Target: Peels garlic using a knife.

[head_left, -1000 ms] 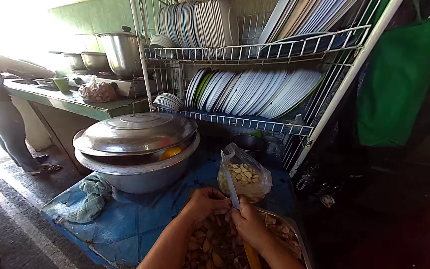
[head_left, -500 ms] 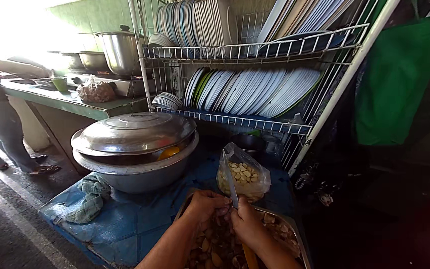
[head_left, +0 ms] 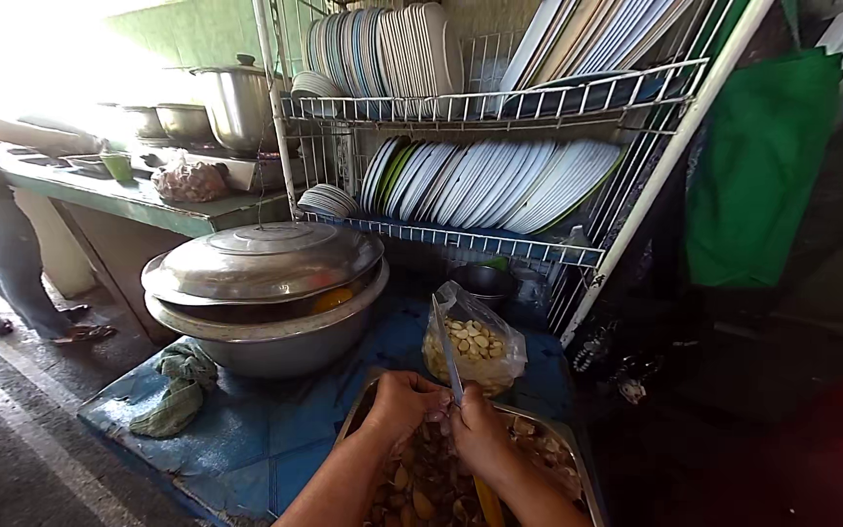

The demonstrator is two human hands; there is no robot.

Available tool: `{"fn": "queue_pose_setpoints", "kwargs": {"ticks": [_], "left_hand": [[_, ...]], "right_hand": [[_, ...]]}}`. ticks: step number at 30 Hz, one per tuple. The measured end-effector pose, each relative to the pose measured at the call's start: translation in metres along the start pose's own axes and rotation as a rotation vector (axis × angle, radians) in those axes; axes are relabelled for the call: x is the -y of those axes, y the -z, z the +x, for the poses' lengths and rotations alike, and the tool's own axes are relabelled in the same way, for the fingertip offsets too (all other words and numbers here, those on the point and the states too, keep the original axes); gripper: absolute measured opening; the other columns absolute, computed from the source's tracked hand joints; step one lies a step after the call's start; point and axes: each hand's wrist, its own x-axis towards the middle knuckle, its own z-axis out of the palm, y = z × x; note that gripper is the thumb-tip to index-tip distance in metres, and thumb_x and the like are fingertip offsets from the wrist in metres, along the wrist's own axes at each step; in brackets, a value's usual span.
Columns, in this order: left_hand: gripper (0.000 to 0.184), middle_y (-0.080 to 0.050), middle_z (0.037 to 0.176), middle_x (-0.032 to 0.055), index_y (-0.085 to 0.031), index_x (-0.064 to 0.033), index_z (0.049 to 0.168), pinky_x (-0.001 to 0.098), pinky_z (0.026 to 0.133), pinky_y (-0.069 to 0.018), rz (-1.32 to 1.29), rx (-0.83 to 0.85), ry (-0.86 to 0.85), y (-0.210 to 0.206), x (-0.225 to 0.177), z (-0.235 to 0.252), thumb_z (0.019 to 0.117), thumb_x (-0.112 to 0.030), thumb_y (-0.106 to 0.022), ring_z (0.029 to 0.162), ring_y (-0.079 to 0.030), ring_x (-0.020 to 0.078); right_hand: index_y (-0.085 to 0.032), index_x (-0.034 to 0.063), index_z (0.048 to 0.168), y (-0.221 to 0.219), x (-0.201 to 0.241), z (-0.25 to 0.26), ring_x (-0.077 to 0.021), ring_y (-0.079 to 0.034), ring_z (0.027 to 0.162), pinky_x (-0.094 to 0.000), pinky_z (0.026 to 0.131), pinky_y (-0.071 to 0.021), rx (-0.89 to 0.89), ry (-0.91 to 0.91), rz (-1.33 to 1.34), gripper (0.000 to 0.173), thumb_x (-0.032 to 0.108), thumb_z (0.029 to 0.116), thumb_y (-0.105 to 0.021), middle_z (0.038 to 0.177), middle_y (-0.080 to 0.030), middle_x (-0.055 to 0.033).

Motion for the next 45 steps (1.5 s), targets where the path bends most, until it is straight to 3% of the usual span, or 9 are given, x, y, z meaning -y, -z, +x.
{"fn": "queue_pose_setpoints", "kwargs": {"ticks": [8, 12, 16, 19, 22, 28, 36, 43, 45], "left_hand": [[0.009, -0.071, 0.080, 0.0075, -0.070, 0.0043, 0.092, 0.0260, 0.071, -0.0597, 0.128, 0.033, -0.093, 0.000, 0.005, 0.002, 0.0870, 0.002, -0.077, 0.069, -0.069, 0.0109], [0.008, -0.069, 0.087, 0.0077, -0.065, 0.0047, 0.102, 0.0266, 0.072, -0.0605, -0.029, 0.100, -0.026, 0.006, 0.008, 0.007, 0.0935, 0.006, -0.067, 0.073, -0.069, 0.0121], [0.010, -0.068, 0.090, 0.0076, -0.063, 0.0037, 0.107, 0.0282, 0.075, -0.0609, -0.120, 0.172, 0.073, 0.014, 0.009, 0.014, 0.0974, 0.007, -0.060, 0.076, -0.069, 0.0137], [0.015, -0.070, 0.095, 0.0098, -0.064, 0.0063, 0.111, 0.0289, 0.080, -0.0612, -0.127, 0.191, 0.044, 0.013, 0.009, 0.014, 0.0981, -0.002, -0.065, 0.081, -0.071, 0.0142], [0.022, -0.071, 0.095, 0.0068, -0.068, 0.0036, 0.108, 0.0272, 0.080, -0.0587, 0.047, 0.213, -0.061, 0.012, 0.012, 0.014, 0.0903, -0.006, -0.076, 0.083, -0.069, 0.0110], [0.015, -0.070, 0.090, 0.0080, -0.066, 0.0031, 0.104, 0.0284, 0.075, -0.0606, -0.047, 0.235, -0.002, 0.013, 0.006, 0.012, 0.0909, 0.001, -0.072, 0.077, -0.069, 0.0136], [0.016, -0.071, 0.095, 0.0128, -0.061, 0.0064, 0.108, 0.0296, 0.077, -0.0611, -0.308, 0.248, 0.035, 0.019, -0.006, 0.005, 0.0963, 0.010, -0.052, 0.079, -0.071, 0.0168], [0.011, -0.069, 0.089, 0.0112, -0.060, 0.0061, 0.111, 0.0286, 0.076, -0.0607, -0.404, 0.128, 0.061, 0.017, 0.001, 0.013, 0.1010, 0.003, -0.056, 0.075, -0.070, 0.0156], [0.013, -0.068, 0.089, 0.0091, -0.062, 0.0045, 0.110, 0.0274, 0.075, -0.0597, -0.379, 0.159, 0.030, 0.017, 0.003, 0.013, 0.0978, 0.005, -0.061, 0.075, -0.068, 0.0139]], "right_hand": [[-0.041, -0.0046, 0.134, -0.001, -0.002, 0.002, -0.0240, -0.069, 0.090, -0.0401, 0.084, -0.0564, -0.030, -0.039, -0.058, 0.031, 0.005, 0.1041, -0.043, 0.101, -0.064, -0.0156], [-0.044, -0.0029, 0.130, 0.002, -0.007, 0.003, -0.0185, -0.066, 0.074, -0.0368, 0.072, -0.0578, -0.026, 0.018, 0.056, 0.027, 0.007, 0.1052, -0.040, 0.090, -0.063, -0.0102], [-0.045, -0.0031, 0.128, 0.000, -0.008, 0.003, -0.0165, -0.064, 0.070, -0.0344, 0.069, -0.0570, 0.001, 0.018, 0.115, 0.025, 0.007, 0.1054, -0.039, 0.087, -0.060, -0.0083], [-0.043, -0.0027, 0.131, 0.000, -0.009, 0.006, -0.0193, -0.066, 0.074, -0.0371, 0.072, -0.0574, -0.002, -0.016, 0.088, 0.027, 0.007, 0.1057, -0.040, 0.090, -0.062, -0.0102], [-0.043, -0.0028, 0.133, 0.002, -0.008, 0.006, -0.0210, -0.066, 0.077, -0.0392, 0.075, -0.0574, 0.016, -0.025, 0.065, 0.030, 0.008, 0.1055, -0.041, 0.094, -0.062, -0.0116], [-0.045, -0.0018, 0.130, 0.004, -0.005, 0.003, -0.0192, -0.066, 0.074, -0.0373, 0.072, -0.0578, 0.016, -0.045, 0.072, 0.026, 0.009, 0.1065, -0.041, 0.092, -0.062, -0.0104], [-0.044, -0.0003, 0.124, 0.012, -0.007, 0.004, -0.0126, -0.059, 0.054, -0.0281, 0.053, -0.0532, -0.080, -0.117, 0.287, 0.019, 0.006, 0.1071, -0.039, 0.076, -0.059, -0.0049], [-0.048, 0.0027, 0.128, 0.013, -0.011, 0.000, -0.0096, -0.058, 0.054, -0.0266, 0.052, -0.0521, 0.135, 0.080, 0.287, 0.025, 0.011, 0.1050, -0.042, 0.077, -0.060, -0.0009], [-0.049, 0.0051, 0.126, 0.012, -0.013, 0.000, -0.0086, -0.058, 0.054, -0.0258, 0.052, -0.0521, 0.186, 0.140, 0.279, 0.024, 0.012, 0.1034, -0.042, 0.076, -0.060, 0.0007]]}}
